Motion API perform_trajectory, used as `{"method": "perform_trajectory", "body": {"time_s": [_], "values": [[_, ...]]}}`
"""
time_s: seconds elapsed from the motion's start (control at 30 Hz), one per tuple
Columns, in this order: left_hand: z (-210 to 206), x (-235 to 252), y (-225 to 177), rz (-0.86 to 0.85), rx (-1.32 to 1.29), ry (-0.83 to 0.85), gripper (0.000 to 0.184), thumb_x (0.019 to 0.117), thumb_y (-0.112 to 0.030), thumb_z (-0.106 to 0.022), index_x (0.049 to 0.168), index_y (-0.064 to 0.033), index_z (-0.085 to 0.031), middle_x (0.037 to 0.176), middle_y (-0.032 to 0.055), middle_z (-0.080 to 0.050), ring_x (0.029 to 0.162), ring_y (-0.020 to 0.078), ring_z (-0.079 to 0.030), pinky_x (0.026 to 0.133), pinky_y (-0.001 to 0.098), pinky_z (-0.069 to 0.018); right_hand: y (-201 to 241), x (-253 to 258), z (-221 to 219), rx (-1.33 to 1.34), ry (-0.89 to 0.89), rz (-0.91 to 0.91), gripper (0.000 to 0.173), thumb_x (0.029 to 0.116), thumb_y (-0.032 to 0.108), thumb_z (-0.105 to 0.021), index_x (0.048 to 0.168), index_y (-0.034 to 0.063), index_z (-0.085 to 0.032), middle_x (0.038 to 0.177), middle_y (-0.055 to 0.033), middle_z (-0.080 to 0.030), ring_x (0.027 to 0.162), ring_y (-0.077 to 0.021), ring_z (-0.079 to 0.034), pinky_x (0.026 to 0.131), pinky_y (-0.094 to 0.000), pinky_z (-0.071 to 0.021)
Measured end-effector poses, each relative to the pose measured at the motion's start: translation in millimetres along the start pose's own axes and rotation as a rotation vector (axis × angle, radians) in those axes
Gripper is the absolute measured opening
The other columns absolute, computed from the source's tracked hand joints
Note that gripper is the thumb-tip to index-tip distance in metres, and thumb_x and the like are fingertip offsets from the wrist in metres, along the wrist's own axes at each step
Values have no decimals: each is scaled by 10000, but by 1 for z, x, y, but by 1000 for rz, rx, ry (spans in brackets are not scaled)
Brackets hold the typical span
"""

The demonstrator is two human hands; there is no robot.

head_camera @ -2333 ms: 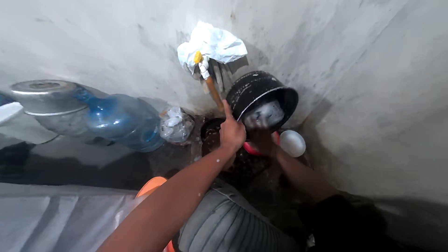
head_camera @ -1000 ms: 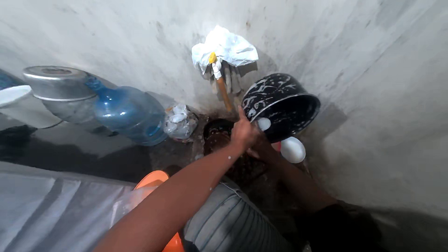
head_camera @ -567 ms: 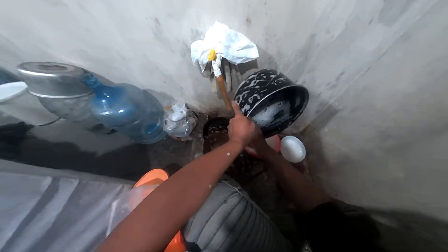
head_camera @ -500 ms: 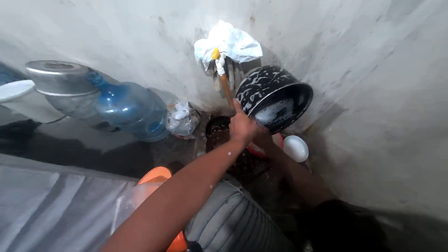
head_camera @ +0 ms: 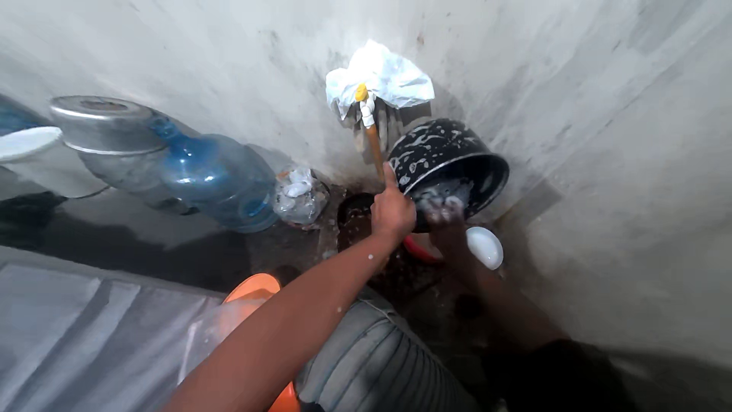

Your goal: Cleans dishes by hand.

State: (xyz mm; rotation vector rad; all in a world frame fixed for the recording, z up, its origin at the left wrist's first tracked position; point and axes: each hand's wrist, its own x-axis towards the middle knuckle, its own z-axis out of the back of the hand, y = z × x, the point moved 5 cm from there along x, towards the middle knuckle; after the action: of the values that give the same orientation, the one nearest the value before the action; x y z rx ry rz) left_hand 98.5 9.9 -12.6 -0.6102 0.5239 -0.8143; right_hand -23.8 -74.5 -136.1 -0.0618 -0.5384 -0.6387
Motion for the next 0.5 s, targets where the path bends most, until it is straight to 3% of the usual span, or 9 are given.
{"method": "perform_trajectory", "body": {"time_s": [0.07, 0.1, 0.17, 0.23, 0.27, 0.33, 0.43, 0.5], "values": [[-1, 0, -1, -30, 68, 7, 810, 1041, -200, -509, 1660, -188, 13, 1036, 233, -703, 978, 407, -704, 844, 578, -559, -17, 7, -1, -130, 19, -56, 633, 829, 101, -734, 1435, 34, -564, 1488, -214, -545, 1422, -483, -429, 1212, -671, -228], [-3, -1, -4, -48, 86, 7, 816, 1040, -202, -517, 1661, -186, 13, 1027, 231, -706, 971, 405, -706, 846, 574, -558, -17, 9, -1, -134, 40, -65, 654, 824, 149, -742, 1430, -6, -552, 1478, -256, -535, 1428, -507, -406, 1200, -686, -240], [-7, -6, -14, -86, 133, 26, 844, 1029, -199, -538, 1659, -179, 22, 1024, 233, -708, 977, 407, -706, 853, 574, -556, 1, 7, 6, 9, 198, -45, 492, 890, 191, -746, 1310, -35, -625, 1307, -277, -631, 1270, -464, -570, 1053, -635, -446], [-9, -7, -19, -100, 159, 31, 863, 1008, -188, -548, 1659, -181, 18, 1017, 227, -709, 984, 406, -706, 851, 576, -555, 26, 5, 11, 352, 326, -13, 400, 949, 191, -713, 1276, -34, -661, 1317, -276, -629, 1280, -431, -572, 1109, -587, -421], [-8, -7, -19, -93, 141, 19, 845, 1008, -184, -545, 1662, -183, -10, 1030, 235, -710, 990, 413, -706, 854, 583, -553, 34, 3, 6, 416, 259, 53, 411, 938, 224, -718, 1264, -23, -677, 1318, -264, -636, 1282, -415, -575, 1125, -566, -413], [-4, -4, -14, -60, 86, 0, 803, 1025, -193, -536, 1664, -194, -49, 1075, 244, -707, 1016, 423, -699, 871, 600, -548, 38, 1, -1, 314, 107, 174, 435, 946, 298, -641, 1283, 26, -676, 1369, -217, -626, 1325, -373, -558, 1148, -526, -406], [1, -2, -2, -17, 48, -19, 786, 1028, -186, -528, 1666, -211, -69, 1099, 253, -699, 1020, 429, -692, 876, 609, -540, 10, -2, 6, 31, 118, 137, 456, 955, 136, -663, 1400, 55, -602, 1469, -180, -567, 1346, -386, -545, 1121, -561, -428], [3, -4, -1, -24, 78, -20, 795, 1032, -181, -526, 1666, -208, -46, 1067, 244, -702, 991, 417, -699, 860, 590, -548, -17, 5, 7, -140, 100, 53, 592, 884, 114, -688, 1458, 60, -551, 1497, -186, -543, 1411, -432, -465, 1176, -646, -304]]}}
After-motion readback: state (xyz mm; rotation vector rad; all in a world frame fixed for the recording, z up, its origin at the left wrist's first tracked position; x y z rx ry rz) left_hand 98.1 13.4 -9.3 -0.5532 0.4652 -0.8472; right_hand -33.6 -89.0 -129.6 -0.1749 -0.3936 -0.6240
